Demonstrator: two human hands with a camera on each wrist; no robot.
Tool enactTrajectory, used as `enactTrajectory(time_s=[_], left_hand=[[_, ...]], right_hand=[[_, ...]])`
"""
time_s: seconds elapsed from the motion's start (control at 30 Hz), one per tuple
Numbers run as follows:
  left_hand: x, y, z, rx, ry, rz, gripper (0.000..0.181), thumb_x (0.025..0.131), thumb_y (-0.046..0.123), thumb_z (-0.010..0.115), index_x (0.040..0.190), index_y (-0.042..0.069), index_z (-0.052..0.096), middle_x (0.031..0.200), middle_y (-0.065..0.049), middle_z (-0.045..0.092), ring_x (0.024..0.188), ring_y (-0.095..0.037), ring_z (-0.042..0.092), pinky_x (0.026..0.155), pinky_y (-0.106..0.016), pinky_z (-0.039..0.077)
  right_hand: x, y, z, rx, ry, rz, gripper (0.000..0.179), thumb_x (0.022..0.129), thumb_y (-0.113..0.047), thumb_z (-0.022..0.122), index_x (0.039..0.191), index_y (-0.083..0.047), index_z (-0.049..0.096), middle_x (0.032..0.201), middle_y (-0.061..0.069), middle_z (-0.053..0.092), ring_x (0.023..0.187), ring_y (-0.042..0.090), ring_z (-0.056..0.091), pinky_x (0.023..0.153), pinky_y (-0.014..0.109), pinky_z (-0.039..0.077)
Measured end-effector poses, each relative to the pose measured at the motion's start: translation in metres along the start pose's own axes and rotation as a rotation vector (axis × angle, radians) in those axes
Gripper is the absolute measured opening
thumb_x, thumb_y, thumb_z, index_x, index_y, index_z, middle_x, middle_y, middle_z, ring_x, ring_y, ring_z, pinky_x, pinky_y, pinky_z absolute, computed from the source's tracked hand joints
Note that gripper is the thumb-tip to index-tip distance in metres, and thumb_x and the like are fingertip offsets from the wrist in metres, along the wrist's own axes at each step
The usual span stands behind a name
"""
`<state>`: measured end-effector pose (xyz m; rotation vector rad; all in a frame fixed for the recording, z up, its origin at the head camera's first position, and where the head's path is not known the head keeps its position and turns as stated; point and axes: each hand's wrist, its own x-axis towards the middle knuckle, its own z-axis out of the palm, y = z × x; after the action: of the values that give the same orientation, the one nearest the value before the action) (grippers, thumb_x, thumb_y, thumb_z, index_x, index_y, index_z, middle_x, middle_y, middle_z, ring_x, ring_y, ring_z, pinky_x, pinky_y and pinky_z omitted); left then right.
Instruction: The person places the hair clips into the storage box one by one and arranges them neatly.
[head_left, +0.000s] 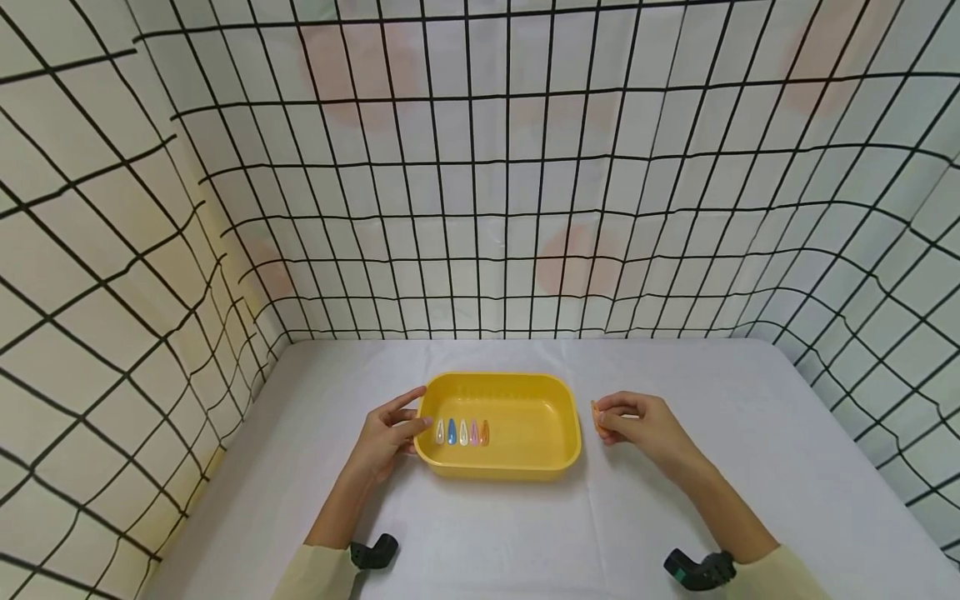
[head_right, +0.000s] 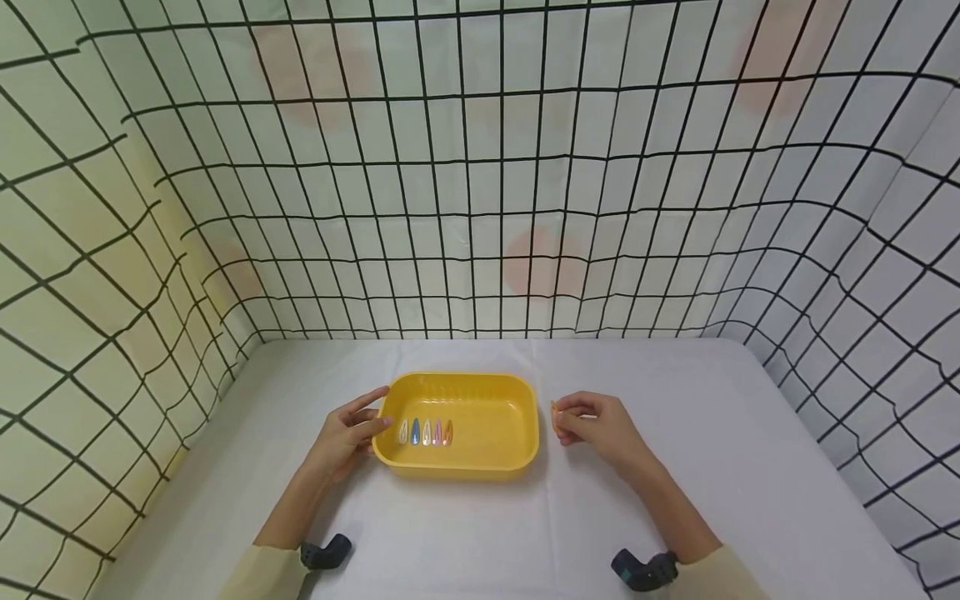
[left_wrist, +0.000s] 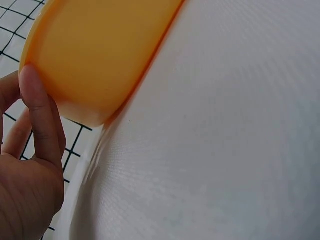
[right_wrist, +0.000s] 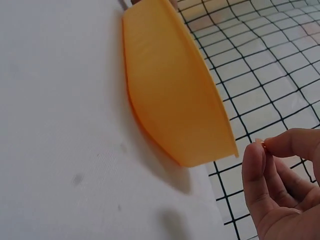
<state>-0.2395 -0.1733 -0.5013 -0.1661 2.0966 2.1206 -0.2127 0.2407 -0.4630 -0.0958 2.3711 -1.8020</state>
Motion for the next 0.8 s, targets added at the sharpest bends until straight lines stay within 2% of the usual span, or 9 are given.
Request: enactTrajectory(time_s=[0.17, 0.33, 0.8], left_hand=[[0.000, 0.000, 0.000, -0.003, 0.006, -0.007, 0.060, 0.086, 0.002, 0.080, 0.141, 0.020, 0.064, 0.101, -0.008, 0.062, 0.058, -0.016, 0.063, 0.053, -0.022, 0.058], [-0.001, 0.000, 0.000, -0.009, 0.006, -0.011, 0.060, 0.086, 0.001, 0.080, 0.141, 0.019, 0.064, 0.100, -0.008, 0.062, 0.057, -0.015, 0.062, 0.053, -0.022, 0.058], [0.000, 0.001, 0.000, -0.011, -0.009, -0.016, 0.061, 0.087, 0.001, 0.079, 0.142, 0.020, 0.064, 0.102, -0.009, 0.063, 0.057, -0.014, 0.060, 0.053, -0.021, 0.058]], right_hand=[[0.004, -0.011, 0.011, 0.050, -0.009, 0.006, 0.036, 0.098, -0.012, 0.069, 0.124, 0.012, 0.060, 0.103, 0.017, 0.070, 0.080, 0.016, 0.071, 0.077, 0.030, 0.065], [0.009, -0.018, 0.022, 0.089, -0.035, -0.017, 0.036, 0.098, -0.008, 0.068, 0.124, 0.014, 0.057, 0.096, 0.016, 0.070, 0.079, 0.017, 0.072, 0.077, 0.031, 0.065], [0.027, -0.035, 0.055, 0.101, -0.080, -0.049, 0.037, 0.095, -0.004, 0.069, 0.126, 0.014, 0.058, 0.091, 0.012, 0.071, 0.077, 0.019, 0.073, 0.075, 0.032, 0.066]])
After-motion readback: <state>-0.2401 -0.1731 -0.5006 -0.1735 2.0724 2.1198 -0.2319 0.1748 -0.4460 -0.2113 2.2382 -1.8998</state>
